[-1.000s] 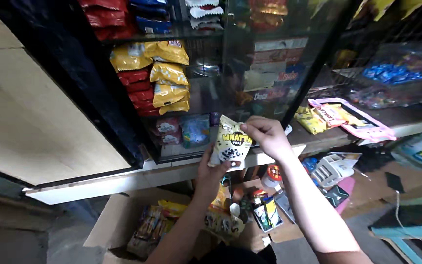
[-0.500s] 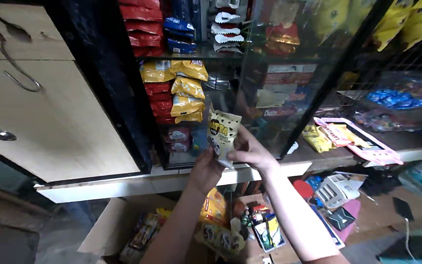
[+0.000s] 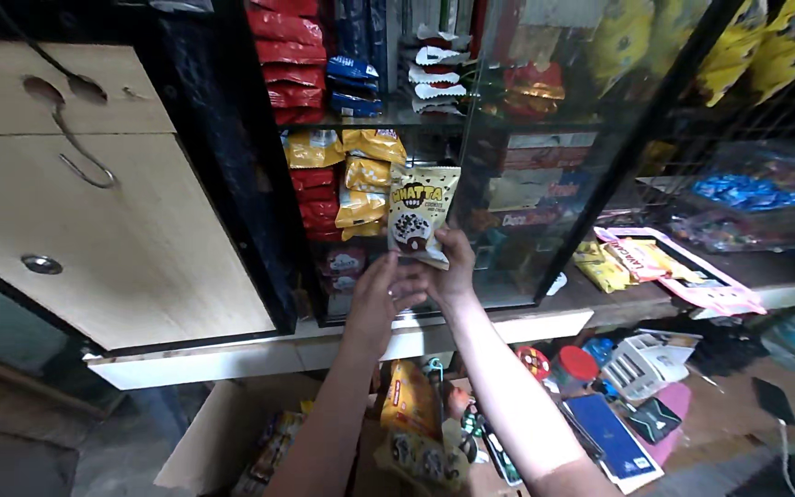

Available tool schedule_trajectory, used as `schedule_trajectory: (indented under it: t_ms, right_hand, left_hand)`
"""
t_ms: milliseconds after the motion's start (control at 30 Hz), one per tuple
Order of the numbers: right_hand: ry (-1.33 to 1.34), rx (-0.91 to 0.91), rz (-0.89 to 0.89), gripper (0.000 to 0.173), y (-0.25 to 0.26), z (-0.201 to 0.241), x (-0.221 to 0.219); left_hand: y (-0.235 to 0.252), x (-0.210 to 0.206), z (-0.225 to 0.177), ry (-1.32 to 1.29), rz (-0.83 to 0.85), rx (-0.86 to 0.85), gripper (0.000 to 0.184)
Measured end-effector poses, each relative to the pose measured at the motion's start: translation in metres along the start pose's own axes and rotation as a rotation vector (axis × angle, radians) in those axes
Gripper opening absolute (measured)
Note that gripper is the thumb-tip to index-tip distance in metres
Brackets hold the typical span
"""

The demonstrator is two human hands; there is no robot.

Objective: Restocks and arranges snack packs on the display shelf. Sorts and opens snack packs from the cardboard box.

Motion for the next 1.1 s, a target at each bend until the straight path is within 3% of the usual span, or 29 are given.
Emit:
schedule_trajectory:
  t_ms: [67,200,300,400,467,567,733,1100]
  right_hand:
    - [0.032,0.002,-0.022,0.043,-0.003,0.0,0.002]
    - [0.029,0.005,-0.041,0.045,-0.012,0.004,0.004]
    - [0.002,0.031,-0.102,0.04,-0.015,0.009,0.004]
    - [-0.16,-0.004,-0.218,0.046,-0.022,0.014,-0.002]
    - [-0.302,-0.039,-0.243,0.057,-0.026,0.015,-0.006]
    - [-0.428,-0.064,-0.224,0.058,-0.026,0.015,-0.01]
    - [-0.563,-0.21,-0.174,0.058,-0.009,0.018,-0.023]
    - [-0.516,-0.28,-0.479,0.053,0.068,0.016,-0.006]
  left_hand:
    - [-0.009,0.011,-0.001,0.269,-0.067,-0.112,0.039]
    - [-0.011,0.022,-0.03,0.968,-0.315,-0.729,0.031]
    - [0.015,0.005,-0.078,1.362,-0.227,-0.924,0.024]
    - [0.051,-0.015,-0.106,1.645,-0.061,-0.906,0.024]
    - [0.069,-0.02,-0.105,1.815,0.057,-0.866,0.025]
    - [0.082,-0.013,-0.099,1.999,0.173,-0.787,0.027]
    - [0.081,0.001,-0.101,2.044,0.131,-0.807,0.024]
    - [0.084,-0.001,-0.104,2.033,0.147,-0.69,0.026]
Point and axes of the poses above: each hand's wrist, its own y-axis towards the middle knuckle, its own x-axis out of the back of the hand, z = x × y, the point moved 4 cm from there along y, towards the middle knuckle, and after that the axes turned 15 degrees about z, right-handed, at the moved point
